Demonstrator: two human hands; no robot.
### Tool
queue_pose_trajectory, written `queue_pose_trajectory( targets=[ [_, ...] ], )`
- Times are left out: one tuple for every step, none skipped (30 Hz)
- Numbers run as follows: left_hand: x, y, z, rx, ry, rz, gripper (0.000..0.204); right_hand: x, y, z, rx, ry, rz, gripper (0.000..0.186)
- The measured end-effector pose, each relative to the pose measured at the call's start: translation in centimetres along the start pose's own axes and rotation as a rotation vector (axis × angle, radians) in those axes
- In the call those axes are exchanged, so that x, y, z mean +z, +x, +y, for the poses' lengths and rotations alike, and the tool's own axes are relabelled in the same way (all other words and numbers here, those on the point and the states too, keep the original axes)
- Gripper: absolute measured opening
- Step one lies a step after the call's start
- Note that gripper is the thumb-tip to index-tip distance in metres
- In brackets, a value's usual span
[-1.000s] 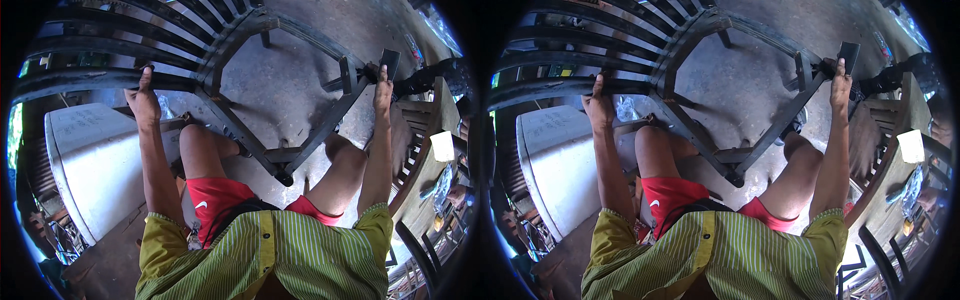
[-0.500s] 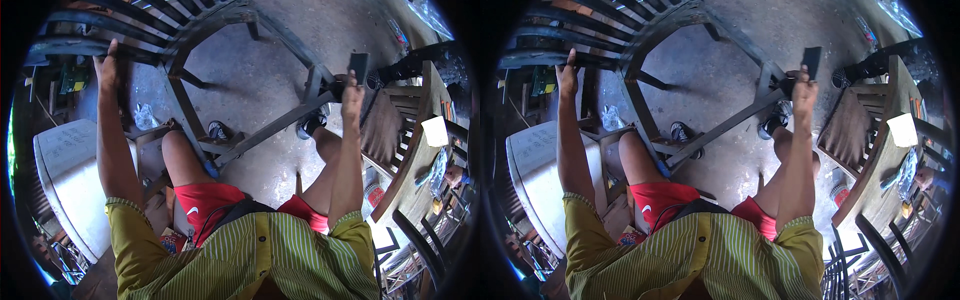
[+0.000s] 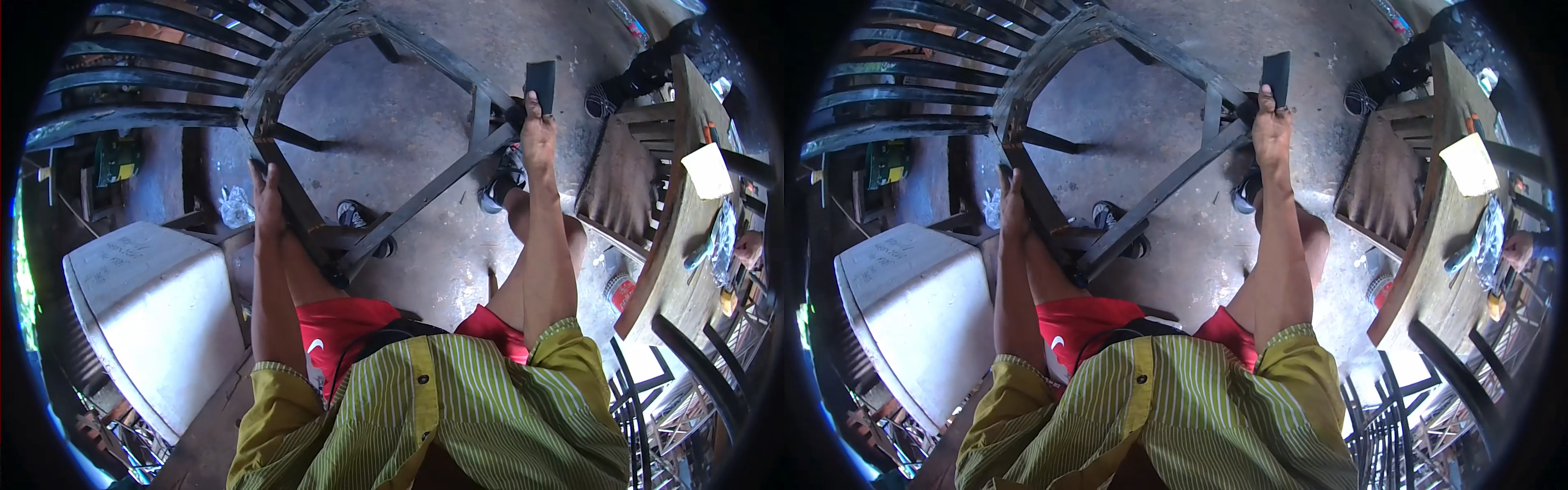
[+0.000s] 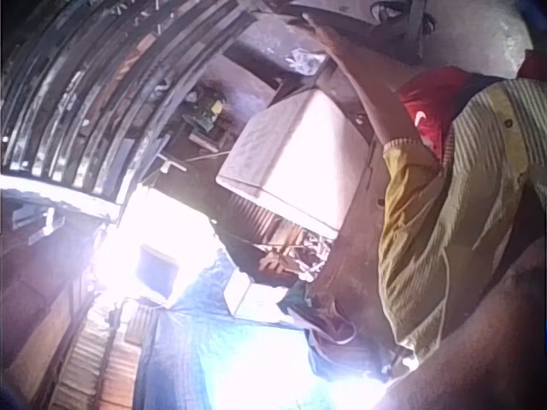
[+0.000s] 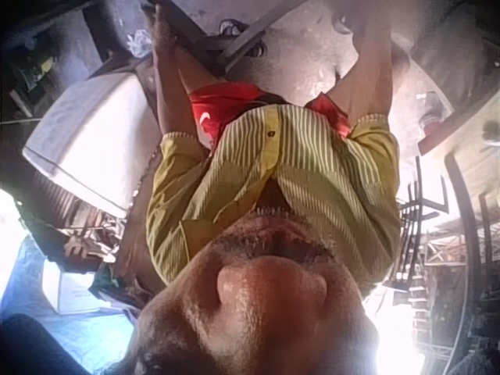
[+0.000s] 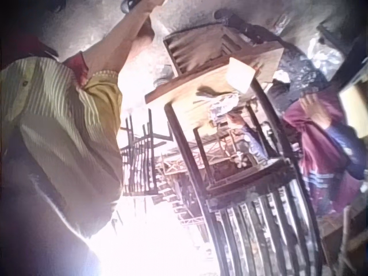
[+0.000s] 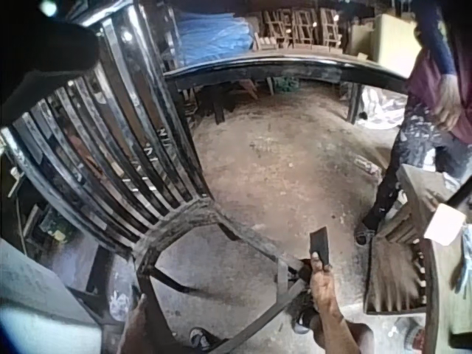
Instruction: The recorder is sanding a wooden chair frame using sandpaper.
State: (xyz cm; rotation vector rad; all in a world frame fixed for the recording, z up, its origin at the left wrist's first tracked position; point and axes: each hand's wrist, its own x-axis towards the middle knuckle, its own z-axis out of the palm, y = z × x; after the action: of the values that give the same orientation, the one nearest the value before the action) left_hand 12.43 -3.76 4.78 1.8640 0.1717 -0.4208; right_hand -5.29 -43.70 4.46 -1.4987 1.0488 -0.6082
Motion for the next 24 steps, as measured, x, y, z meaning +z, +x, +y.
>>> queue_pose_trajectory(
  targets=[
    [0.5, -0.4, 0.7, 0.1, 0.239, 0.041, 0.073, 0.2, -0.2, -0.2, 0.029, 0.126, 0.031, 0.046],
    [1.2, -0.8, 1.3, 0.201, 0.479, 0.08, 0.074, 0.5, -0.5, -0.3, 0.06, 0.251, 0.066, 0.047],
    [2.3, -1.2, 1.9, 0.233, 0.727, 0.098, 0.074, 0.7, -0.9, -0.5, 0.106, 0.368, 0.112, 0.048],
    [4.1, -1.5, 2.5, 0.433, 0.81, 0.193, 0.067, 0.7, -1.4, -0.7, 0.083, 0.357, 0.146, 0.047],
    [5.9, -1.2, 3.6, 0.763, 0.889, 0.203, 0.063, 0.8, -1.7, -1.0, 0.102, 0.334, 0.2, 0.045],
    [7.9, -0.7, 4.9, 1.025, 0.996, 0.185, 0.059, 0.5, -2.2, -1.4, 0.121, 0.258, 0.203, 0.046],
    [10.4, 0.1, 6.2, 1.075, 0.928, 0.087, 0.055, 0.1, -2.5, -1.8, 0.097, 0.271, 0.166, 0.047],
    [13.0, 1.2, 7.8, 1.181, 0.866, 0.002, 0.052, -0.4, -2.7, -2.3, 0.072, 0.284, 0.129, 0.048],
    [15.4, 2.8, 9.6, 1.218, 0.86, -0.081, 0.05, -0.8, -2.8, -2.8, 0.049, 0.3, 0.095, 0.049],
    [17.8, 4.2, 11.3, 1.309, 0.855, -0.156, 0.05, -1.9, -2.9, -3.4, 0.015, 0.27, 0.026, 0.055],
    [19.9, 5.5, 12.9, 1.297, 0.914, -0.167, 0.051, -2.5, -2.7, -3.9, -0.008, 0.275, 0.025, 0.055],
    [21.9, 6.9, 14.5, 1.289, 0.968, -0.176, 0.053, -3.0, -2.3, -4.5, -0.032, 0.27, 0.036, 0.056],
    [23.4, 7.8, 15.5, 1.274, 1.022, -0.197, 0.057, -3.6, -2.0, -4.9, -0.089, 0.251, 0.032, 0.057],
    [24.6, 8.4, 16.2, 1.212, 1.108, -0.22, 0.061, -4.2, -1.6, -5.3, -0.066, 0.246, 0.058, 0.056],
    [25.4, 8.8, 16.9, 1.142, 1.201, -0.247, 0.065, -4.7, -1.4, -5.6, -0.076, 0.235, 0.063, 0.056],
    [26.2, 8.7, 17.4, 1.053, 1.31, -0.276, 0.071, -5.0, -1.2, -5.8, -0.095, 0.224, 0.062, 0.055],
    [26.9, 8.2, 17.7, 0.988, 1.352, -0.334, 0.075, -5.4, -1.0, -6.0, -0.079, 0.215, 0.061, 0.055],
    [27.6, 7.3, 17.9, 0.908, 1.405, -0.398, 0.078, -5.7, -0.9, -6.2, -0.074, 0.204, 0.061, 0.055],
    [28.4, 6.3, 18.3, 0.785, 1.486, -0.467, 0.082, -5.9, -0.7, -6.3, -0.082, 0.183, 0.062, 0.054],
    [29.6, 5.1, 18.6, 0.766, 1.484, -0.553, 0.085, -6.1, -0.5, -6.4, -0.086, 0.156, 0.072, 0.054],
    [30.7, 3.5, 18.5, 0.695, 1.513, -0.643, 0.088, -6.3, -0.4, -6.4, -0.08, 0.173, 0.091, 0.049],
    [31.5, 1.6, 18.1, 0.734, 1.505, -0.72, 0.088, -6.5, -0.2, -6.4, -0.075, 0.193, 0.106, 0.045],
    [32.3, -0.3, 17.7, 0.771, 1.515, -0.812, 0.089, -6.5, 0.0, -6.5, -0.074, 0.216, 0.122, 0.041],
    [33.0, -1.8, 17.6, 0.666, 1.533, -0.902, 0.089, -6.6, 0.1, -6.5, -0.065, 0.239, 0.128, 0.041]
  ],
)
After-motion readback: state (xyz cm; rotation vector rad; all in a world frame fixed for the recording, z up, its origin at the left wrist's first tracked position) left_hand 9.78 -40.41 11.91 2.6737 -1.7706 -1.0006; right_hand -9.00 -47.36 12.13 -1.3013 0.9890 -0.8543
